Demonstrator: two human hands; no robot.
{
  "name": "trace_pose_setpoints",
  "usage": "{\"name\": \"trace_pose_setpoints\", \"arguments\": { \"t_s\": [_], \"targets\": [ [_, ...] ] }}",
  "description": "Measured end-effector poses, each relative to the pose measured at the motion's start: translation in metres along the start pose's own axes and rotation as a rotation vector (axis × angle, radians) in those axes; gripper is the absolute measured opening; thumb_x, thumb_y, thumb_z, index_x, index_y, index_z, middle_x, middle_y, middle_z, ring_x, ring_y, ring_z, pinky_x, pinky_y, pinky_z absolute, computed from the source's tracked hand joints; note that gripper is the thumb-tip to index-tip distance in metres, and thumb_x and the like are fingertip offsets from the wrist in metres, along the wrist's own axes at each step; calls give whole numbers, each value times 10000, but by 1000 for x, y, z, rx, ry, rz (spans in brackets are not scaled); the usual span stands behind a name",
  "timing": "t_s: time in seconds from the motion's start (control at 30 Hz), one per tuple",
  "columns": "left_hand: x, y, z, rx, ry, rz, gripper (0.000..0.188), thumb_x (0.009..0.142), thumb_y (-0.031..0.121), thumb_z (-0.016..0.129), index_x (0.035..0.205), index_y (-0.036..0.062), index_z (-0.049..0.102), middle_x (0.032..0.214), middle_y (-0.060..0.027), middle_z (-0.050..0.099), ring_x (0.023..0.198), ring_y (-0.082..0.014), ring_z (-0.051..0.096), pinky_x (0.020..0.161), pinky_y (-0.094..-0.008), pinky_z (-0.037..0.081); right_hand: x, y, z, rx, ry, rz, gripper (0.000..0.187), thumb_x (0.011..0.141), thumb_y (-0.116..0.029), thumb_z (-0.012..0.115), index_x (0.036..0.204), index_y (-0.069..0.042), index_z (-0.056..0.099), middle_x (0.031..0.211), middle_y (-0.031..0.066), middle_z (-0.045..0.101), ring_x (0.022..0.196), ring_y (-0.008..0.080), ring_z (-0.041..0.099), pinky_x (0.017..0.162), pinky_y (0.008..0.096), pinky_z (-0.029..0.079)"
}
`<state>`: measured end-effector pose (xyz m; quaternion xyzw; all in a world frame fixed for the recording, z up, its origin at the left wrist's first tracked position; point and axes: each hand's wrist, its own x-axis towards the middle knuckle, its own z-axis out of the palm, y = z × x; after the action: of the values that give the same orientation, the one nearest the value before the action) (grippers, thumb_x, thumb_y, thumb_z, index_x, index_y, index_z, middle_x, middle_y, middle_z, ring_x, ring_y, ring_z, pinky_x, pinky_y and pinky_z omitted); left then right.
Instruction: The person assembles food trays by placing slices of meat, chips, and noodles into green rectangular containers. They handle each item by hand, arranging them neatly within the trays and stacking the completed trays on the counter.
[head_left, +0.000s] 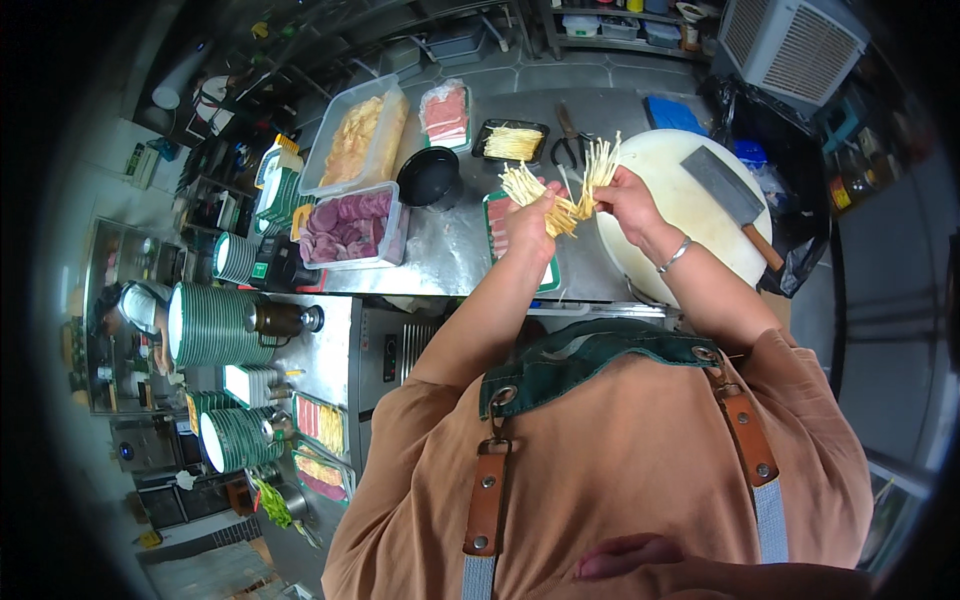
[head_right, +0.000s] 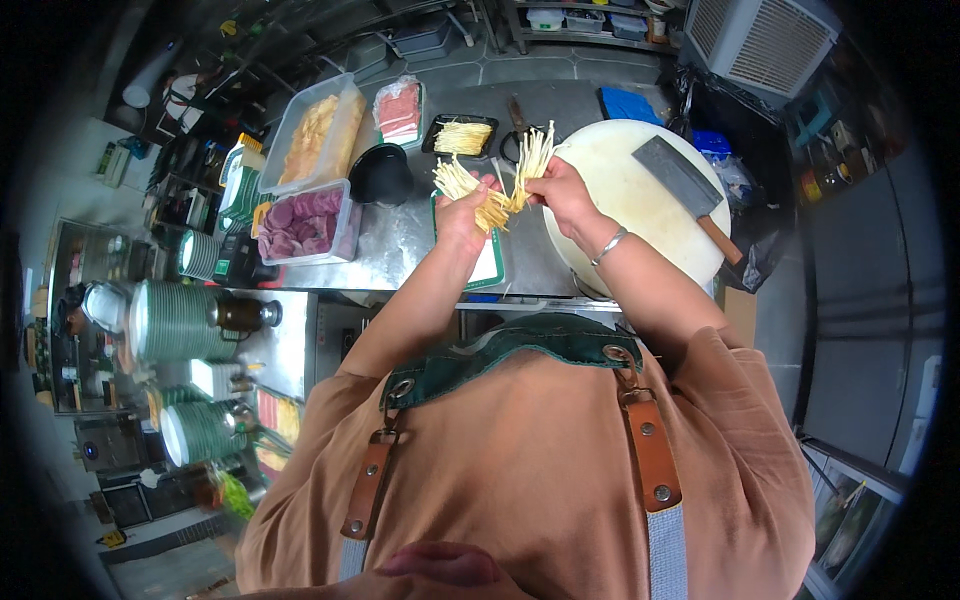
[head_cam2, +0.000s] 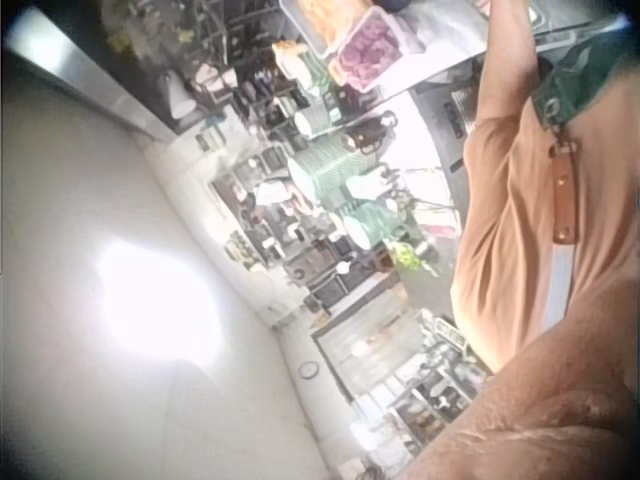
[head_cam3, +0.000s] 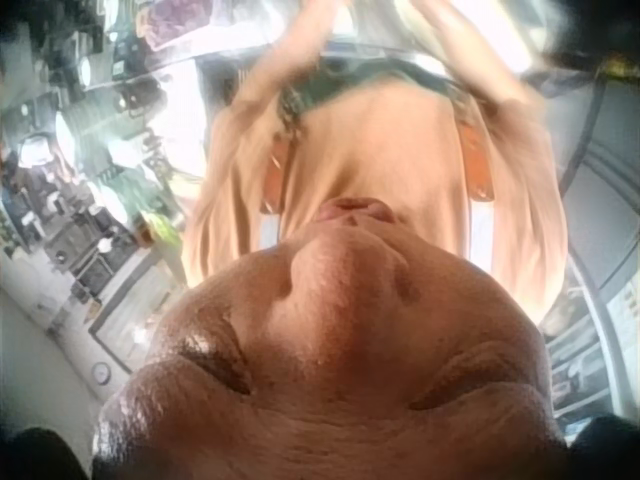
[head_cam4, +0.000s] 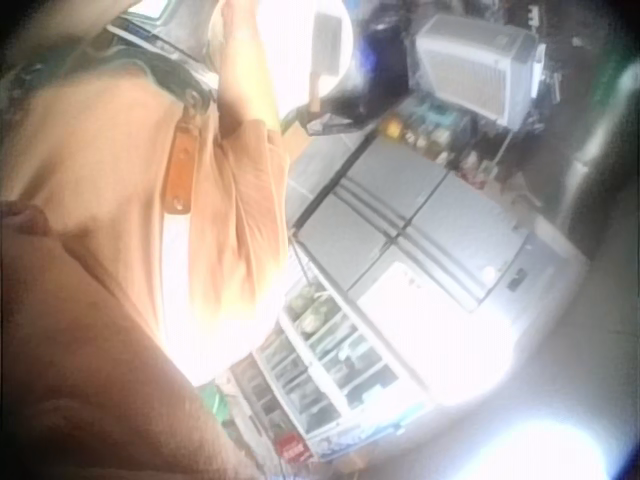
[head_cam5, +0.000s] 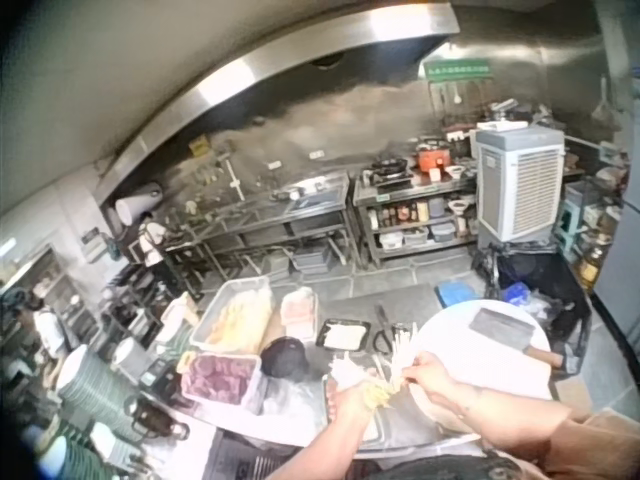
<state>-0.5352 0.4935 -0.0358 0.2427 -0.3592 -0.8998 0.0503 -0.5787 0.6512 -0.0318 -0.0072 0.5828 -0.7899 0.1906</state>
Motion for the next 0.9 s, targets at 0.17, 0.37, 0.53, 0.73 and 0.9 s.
{"name": "trace_pose_setpoints", "arguments": {
  "t_s": [0.17, 0.37, 0.53, 0.73, 0.9],
  "targets": [
    [-6, 4, 6, 16, -55, -45, 320, 897, -73, 528, 1202, 7, 472, 1185, -192, 564, 1005, -316, 626, 872, -457, 532, 4, -12, -4, -96, -104, -10, 209, 834, 23, 575, 1025, -62, 575, 877, 24, 651, 709, 91, 591, 616, 218, 462],
    [-12, 0, 5, 38, -147, -101, 343, 962, 39, 470, 1304, 25, 446, 1237, -146, 558, 1093, -303, 583, 906, -451, 501, 2, -3, 17, -430, -237, 75, 298, 809, -89, 643, 1085, -8, 566, 913, 64, 609, 782, 134, 580, 690, 269, 476],
    [-20, -9, -13, -2, -60, -17, 352, 977, 73, 450, 1329, 55, 447, 1283, -114, 534, 1149, -278, 545, 965, -439, 452, 5, 20, 31, -452, -407, 63, 470, 734, -140, 705, 1150, 8, 543, 1012, 107, 623, 908, 188, 600, 793, 306, 488],
    [-19, -63, -79, -149, 111, -67, 337, 998, 182, 419, 1289, 26, 483, 1235, -124, 572, 1112, -258, 565, 964, -408, 439, 1, 86, 47, -684, -487, 84, 571, 669, -135, 729, 1174, 30, 521, 1076, 184, 625, 986, 283, 612, 866, 355, 479],
    [-32, -77, -101, -256, 196, -71, 321, 984, 182, 429, 1262, 35, 499, 1202, -110, 591, 1093, -249, 567, 969, -396, 426, 7, 124, 54, -930, -498, 25, 503, 695, -98, 682, 1158, 41, 545, 1061, 197, 640, 1003, 304, 618, 853, 354, 483]
  ]
}}
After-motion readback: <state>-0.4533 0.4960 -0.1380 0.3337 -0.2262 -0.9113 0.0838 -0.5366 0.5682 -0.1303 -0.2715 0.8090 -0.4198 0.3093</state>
